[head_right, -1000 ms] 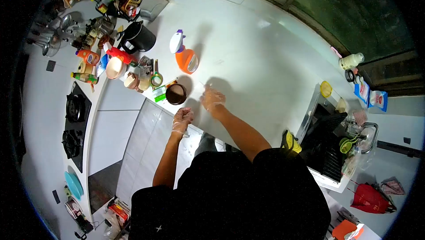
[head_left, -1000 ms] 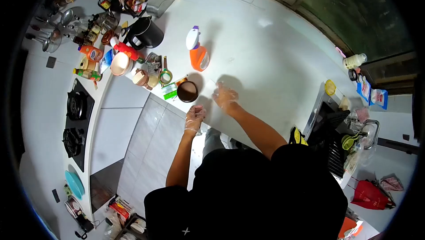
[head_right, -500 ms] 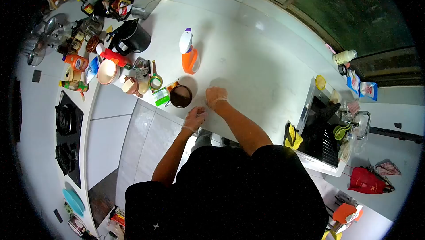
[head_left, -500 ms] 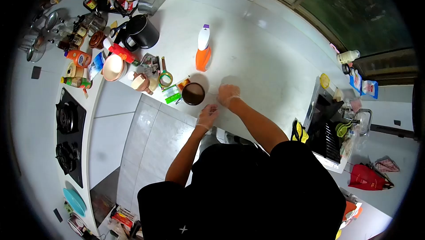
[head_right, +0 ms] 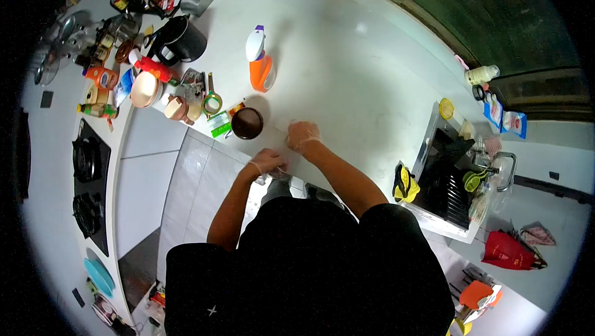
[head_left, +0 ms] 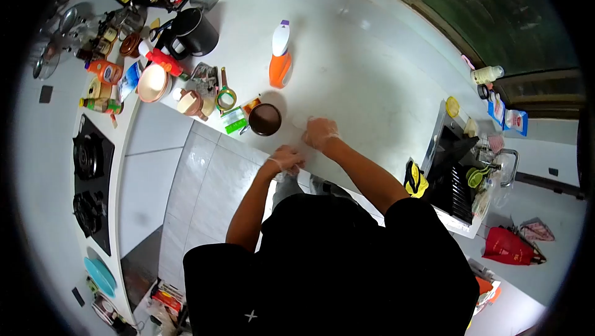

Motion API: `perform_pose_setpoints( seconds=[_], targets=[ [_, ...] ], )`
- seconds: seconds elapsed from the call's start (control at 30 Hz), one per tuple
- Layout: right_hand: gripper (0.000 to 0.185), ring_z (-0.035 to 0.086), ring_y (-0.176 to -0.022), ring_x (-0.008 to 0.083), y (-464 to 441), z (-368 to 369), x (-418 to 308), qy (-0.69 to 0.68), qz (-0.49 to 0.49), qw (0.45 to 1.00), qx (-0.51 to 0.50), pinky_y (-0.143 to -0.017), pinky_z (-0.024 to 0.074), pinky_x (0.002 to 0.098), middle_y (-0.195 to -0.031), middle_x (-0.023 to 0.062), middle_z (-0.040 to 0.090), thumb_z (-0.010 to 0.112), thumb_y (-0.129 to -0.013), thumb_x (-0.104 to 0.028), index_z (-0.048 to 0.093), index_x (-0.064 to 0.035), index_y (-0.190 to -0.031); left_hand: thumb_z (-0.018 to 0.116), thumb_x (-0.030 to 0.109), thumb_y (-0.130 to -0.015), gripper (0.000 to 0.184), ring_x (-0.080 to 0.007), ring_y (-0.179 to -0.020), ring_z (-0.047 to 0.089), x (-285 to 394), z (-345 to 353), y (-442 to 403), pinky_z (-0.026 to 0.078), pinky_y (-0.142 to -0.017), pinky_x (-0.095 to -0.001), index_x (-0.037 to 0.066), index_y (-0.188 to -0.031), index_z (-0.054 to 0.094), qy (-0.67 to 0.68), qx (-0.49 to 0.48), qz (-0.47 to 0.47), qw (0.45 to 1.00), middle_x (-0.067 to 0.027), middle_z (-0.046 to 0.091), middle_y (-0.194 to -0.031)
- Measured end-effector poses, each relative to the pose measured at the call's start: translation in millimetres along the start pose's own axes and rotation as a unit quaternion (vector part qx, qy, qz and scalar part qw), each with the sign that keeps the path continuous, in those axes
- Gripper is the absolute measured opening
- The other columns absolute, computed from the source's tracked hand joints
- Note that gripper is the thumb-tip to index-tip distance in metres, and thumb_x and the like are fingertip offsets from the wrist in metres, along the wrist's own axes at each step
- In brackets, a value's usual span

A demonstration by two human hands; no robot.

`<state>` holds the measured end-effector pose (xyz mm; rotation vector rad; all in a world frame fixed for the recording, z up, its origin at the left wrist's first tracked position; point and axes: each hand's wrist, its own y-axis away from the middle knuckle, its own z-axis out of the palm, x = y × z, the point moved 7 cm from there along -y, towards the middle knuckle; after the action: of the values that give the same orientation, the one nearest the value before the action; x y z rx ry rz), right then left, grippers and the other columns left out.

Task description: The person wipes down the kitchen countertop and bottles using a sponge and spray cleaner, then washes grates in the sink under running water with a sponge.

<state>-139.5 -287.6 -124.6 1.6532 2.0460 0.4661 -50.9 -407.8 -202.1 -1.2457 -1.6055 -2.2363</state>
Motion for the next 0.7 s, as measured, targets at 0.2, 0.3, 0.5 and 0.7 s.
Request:
perform_pose_setpoints(
  seconds=[0.2,0.3,0.5,0.7],
  targets=[
    [0.031,0.070,-0.094,0.0335,14,44,-4,-0.082,0.019,0.996,-0.035,-0.084,0.0543,0.0421,-0.100,0.0163,0.072,0.060,-0.082,-0.034,0.075,-0.0094,-0.096,0.070,0.042,-0.086,0.043,-0.0166,-0.063,0.066,-24,-8,42,0.056,-0.056,-0.0298,-0.001,-0.094,0.072,0.020,0.086,-0.041,0.995,-0.0091,0.072,-0.081],
    [0.035,0.070,-0.092,0.0323,16,83,-13,-0.192,-0.014,0.978,-0.078,-0.085,0.0539,0.0396,-0.096,0.0172,0.072,0.063,-0.080,-0.037,0.076,-0.0088,-0.096,0.070,0.043,-0.086,0.043,-0.0151,-0.063,0.067,-30,0,52,0.054,-0.054,-0.0295,0.000,-0.092,0.072,0.008,0.180,-0.059,0.982,-0.0076,0.071,-0.078],
    [0.036,0.070,-0.090,0.0301,33,106,-25,-0.296,-0.139,0.943,-0.067,-0.084,0.0535,0.0375,-0.096,0.0161,0.072,0.064,-0.082,-0.037,0.074,-0.0080,-0.101,0.071,0.041,-0.087,0.042,-0.0156,-0.059,0.066,-83,9,39,0.054,-0.053,-0.0296,-0.001,-0.089,0.069,0.053,0.277,-0.051,0.958,-0.0077,0.070,-0.074],
    [0.036,0.069,-0.093,0.0285,32,92,-6,-0.263,-0.113,0.958,-0.032,-0.084,0.0535,0.0371,-0.101,0.0132,0.072,0.063,-0.082,-0.037,0.073,-0.0099,-0.104,0.074,0.040,-0.087,0.047,-0.0193,-0.058,0.065,-82,8,46,0.055,-0.051,-0.0317,-0.004,-0.100,0.063,0.216,0.320,-0.071,0.920,-0.0126,0.070,-0.080]
  ],
)
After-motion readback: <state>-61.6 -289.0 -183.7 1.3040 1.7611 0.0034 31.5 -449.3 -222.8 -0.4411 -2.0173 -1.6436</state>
